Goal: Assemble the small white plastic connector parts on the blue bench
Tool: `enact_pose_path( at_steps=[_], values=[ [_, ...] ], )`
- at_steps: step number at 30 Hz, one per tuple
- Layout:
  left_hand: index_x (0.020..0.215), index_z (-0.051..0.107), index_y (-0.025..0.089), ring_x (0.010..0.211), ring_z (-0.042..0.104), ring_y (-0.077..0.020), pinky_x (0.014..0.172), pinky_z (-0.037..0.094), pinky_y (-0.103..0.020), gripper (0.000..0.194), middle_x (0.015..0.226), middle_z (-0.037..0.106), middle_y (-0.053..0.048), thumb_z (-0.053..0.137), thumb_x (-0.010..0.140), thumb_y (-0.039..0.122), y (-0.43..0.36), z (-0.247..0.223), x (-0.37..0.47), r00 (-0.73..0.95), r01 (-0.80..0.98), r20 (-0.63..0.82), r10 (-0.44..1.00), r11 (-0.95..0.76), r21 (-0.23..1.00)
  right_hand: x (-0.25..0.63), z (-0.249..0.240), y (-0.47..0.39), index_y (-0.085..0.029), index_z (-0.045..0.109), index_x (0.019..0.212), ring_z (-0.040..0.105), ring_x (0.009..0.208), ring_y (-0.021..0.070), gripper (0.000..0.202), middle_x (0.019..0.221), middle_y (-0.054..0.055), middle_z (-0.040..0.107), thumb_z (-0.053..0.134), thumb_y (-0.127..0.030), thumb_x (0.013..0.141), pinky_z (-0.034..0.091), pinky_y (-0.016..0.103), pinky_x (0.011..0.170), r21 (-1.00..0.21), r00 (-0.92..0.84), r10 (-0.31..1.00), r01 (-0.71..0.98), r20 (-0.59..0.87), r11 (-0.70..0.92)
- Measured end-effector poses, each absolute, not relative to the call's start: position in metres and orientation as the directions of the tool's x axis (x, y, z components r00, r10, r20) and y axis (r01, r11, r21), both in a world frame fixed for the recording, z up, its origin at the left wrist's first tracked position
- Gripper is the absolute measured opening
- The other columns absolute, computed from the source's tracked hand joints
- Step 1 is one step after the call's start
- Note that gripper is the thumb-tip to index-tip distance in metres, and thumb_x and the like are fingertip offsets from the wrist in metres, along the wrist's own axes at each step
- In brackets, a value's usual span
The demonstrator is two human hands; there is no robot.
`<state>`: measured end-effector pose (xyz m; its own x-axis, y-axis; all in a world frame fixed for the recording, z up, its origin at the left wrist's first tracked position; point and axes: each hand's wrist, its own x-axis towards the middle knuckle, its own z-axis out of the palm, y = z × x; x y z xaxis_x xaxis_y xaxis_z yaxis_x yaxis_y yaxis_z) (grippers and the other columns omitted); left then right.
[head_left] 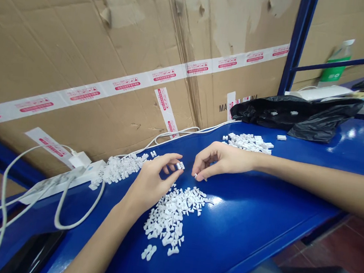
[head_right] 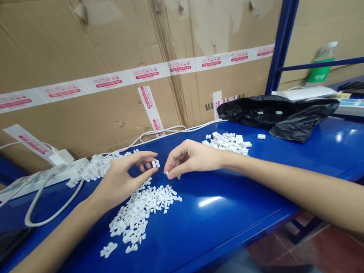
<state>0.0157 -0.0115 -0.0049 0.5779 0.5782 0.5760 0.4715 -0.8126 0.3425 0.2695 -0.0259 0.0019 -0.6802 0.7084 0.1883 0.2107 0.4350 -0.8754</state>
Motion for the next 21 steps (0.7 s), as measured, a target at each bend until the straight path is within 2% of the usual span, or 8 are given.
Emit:
enact_pose_path(
  at_steps=[3, 9, 12, 17, 21],
  values=[
    [0.117, 0.068, 0.019, 0.075, 0.066, -0.0132, 0.074, 0.056, -0.029, 0.032, 0.093, 0.076, -0.001, 0.075, 0.087, 0.017, -0.01, -0.007, 0.016, 0.583, 0.446, 0.565, 0.583, -0.812, 0.377, 0.265, -0.003, -0.024, -0.013, 0.077, 0.099, 0.071, 0.07, 0.0144, 0.029, 0.081, 0.004, 0.076, 0.082, -0.036, 0.081, 0.056, 0.026, 0.069, -0.904, -0.567, 0.786, 0.157, 0.248, 0.398],
    [0.111, 0.07, 0.021, 0.077, 0.066, -0.0145, 0.072, 0.054, -0.031, 0.024, 0.091, 0.074, -0.001, 0.075, 0.088, 0.017, -0.01, -0.007, 0.015, 0.615, 0.469, 0.586, 0.527, -0.842, 0.264, 0.251, -0.012, -0.025, -0.013, 0.076, 0.099, 0.073, 0.067, 0.0143, 0.032, 0.08, 0.005, 0.077, 0.083, -0.038, 0.08, 0.054, 0.023, 0.06, -0.937, -0.455, 0.845, 0.058, 0.281, 0.343],
    [0.106, 0.071, 0.021, 0.074, 0.065, -0.0136, 0.07, 0.053, -0.03, 0.019, 0.088, 0.073, 0.0, 0.075, 0.088, 0.017, -0.013, -0.005, 0.017, 0.623, 0.46, 0.589, 0.515, -0.85, 0.257, 0.245, -0.012, -0.029, -0.013, 0.076, 0.095, 0.073, 0.066, 0.0145, 0.034, 0.077, 0.005, 0.077, 0.085, -0.04, 0.077, 0.054, 0.023, 0.06, -0.945, -0.419, 0.863, 0.034, 0.283, 0.326],
    [0.115, 0.063, 0.02, 0.076, 0.067, -0.0118, 0.072, 0.055, -0.026, 0.034, 0.093, 0.075, 0.0, 0.078, 0.085, 0.015, -0.017, -0.004, 0.021, 0.575, 0.416, 0.627, 0.525, -0.848, 0.329, 0.243, -0.011, -0.031, -0.012, 0.074, 0.091, 0.073, 0.065, 0.0152, 0.034, 0.075, 0.007, 0.077, 0.086, -0.04, 0.075, 0.055, 0.023, 0.058, -0.947, -0.367, 0.884, 0.024, 0.29, 0.32],
    [0.117, 0.06, 0.021, 0.078, 0.068, -0.0118, 0.074, 0.056, -0.025, 0.037, 0.094, 0.075, 0.001, 0.078, 0.085, 0.014, -0.017, -0.003, 0.022, 0.586, 0.421, 0.632, 0.507, -0.857, 0.298, 0.243, -0.012, -0.031, -0.012, 0.074, 0.091, 0.073, 0.064, 0.0158, 0.035, 0.074, 0.007, 0.077, 0.086, -0.04, 0.075, 0.055, 0.023, 0.057, -0.943, -0.36, 0.882, 0.023, 0.303, 0.333]
  ],
)
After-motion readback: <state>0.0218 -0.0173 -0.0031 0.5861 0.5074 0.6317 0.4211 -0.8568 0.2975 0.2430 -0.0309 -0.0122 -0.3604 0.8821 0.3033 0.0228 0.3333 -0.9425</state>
